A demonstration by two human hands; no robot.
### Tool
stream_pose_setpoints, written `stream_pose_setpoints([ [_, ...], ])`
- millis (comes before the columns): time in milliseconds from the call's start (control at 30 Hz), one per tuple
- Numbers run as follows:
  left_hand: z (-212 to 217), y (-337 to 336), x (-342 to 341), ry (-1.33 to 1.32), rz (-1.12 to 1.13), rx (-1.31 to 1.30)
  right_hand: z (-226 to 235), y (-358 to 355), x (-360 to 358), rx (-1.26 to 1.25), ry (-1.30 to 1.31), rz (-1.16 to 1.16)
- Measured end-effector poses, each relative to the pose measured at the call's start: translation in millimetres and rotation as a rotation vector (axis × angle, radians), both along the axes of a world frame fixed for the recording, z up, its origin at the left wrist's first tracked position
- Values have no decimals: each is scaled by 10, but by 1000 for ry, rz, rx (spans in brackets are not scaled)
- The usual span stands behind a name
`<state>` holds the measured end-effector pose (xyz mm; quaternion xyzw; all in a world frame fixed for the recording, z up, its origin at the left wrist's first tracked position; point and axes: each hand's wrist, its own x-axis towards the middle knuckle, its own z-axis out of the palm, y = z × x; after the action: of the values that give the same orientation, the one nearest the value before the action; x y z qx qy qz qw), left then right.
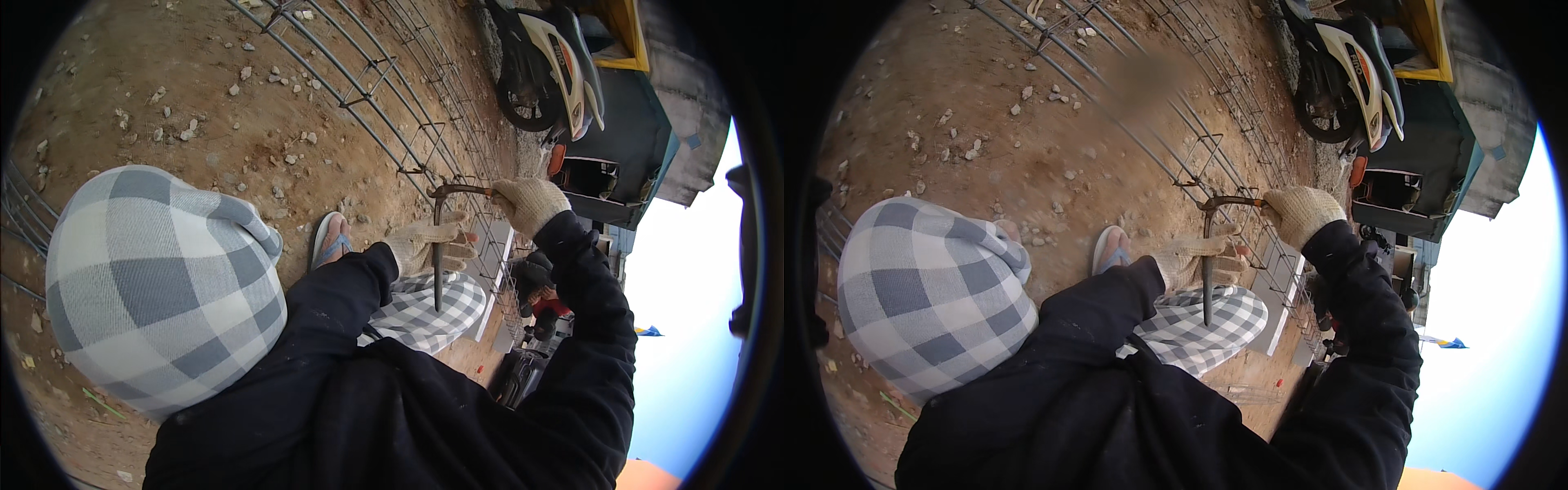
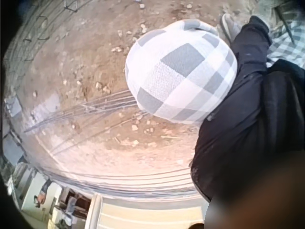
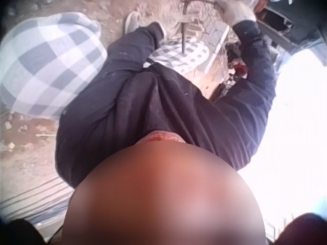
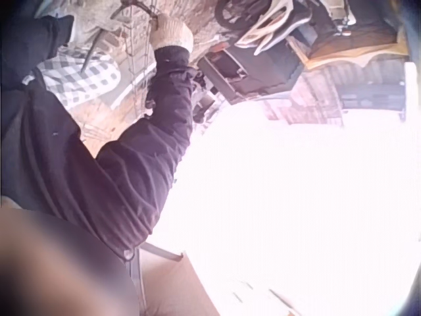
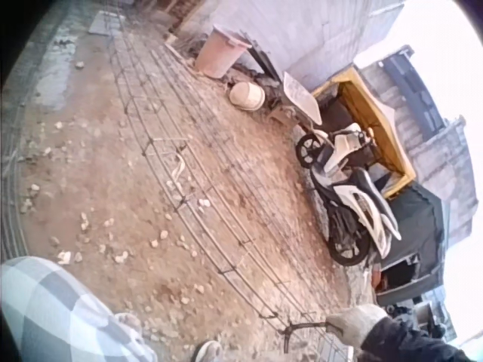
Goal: The person sits on the ground and ties a rebar mesh using wire and pliers. They wrap wire around intersections, twist it with pliers, and cut the excess. The person also handles a bundle of wire, separating strands and preparing them for use.
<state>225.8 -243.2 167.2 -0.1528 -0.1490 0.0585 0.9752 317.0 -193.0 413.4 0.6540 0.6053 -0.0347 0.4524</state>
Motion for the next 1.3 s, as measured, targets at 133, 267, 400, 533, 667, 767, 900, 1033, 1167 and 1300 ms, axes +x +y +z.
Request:
stream_pose_setpoints([
  [133, 44, -57, 187, 69, 17, -14, -70, 242, 23, -99, -73, 12],
  [267, 16, -163, 372, 227, 55, -93, -182, 382, 96, -173, -99, 36],
  [400, 28, -288, 545, 375, 109, 38, -238, 458, 201, -228, -115, 48],
  [533, 102, -326, 645, 437, 145, 35, -167, 508, 368, -175, -74, 75],
  [667, 183, -315, 596, 464, 252, 241, -150, 578, 558, -216, 25, 142],
  [767, 247, -260, 562, 303, 190, 66, -191, 624, 664, -230, 54, 147],
  [900, 395, -169, 571, 274, 266, 25, -240, 630, 732, -204, 100, 150],
  [1033, 545, -115, 555, 216, 165, -120, -256, 577, 780, -225, 107, 149],
  [1167, 617, -57, 551, 260, 163, -163, -287, 495, 860, -187, 146, 114],
  [1300, 659, -22, 552, 273, 158, -170, -303, 364, 874, -153, 176, 95],
])
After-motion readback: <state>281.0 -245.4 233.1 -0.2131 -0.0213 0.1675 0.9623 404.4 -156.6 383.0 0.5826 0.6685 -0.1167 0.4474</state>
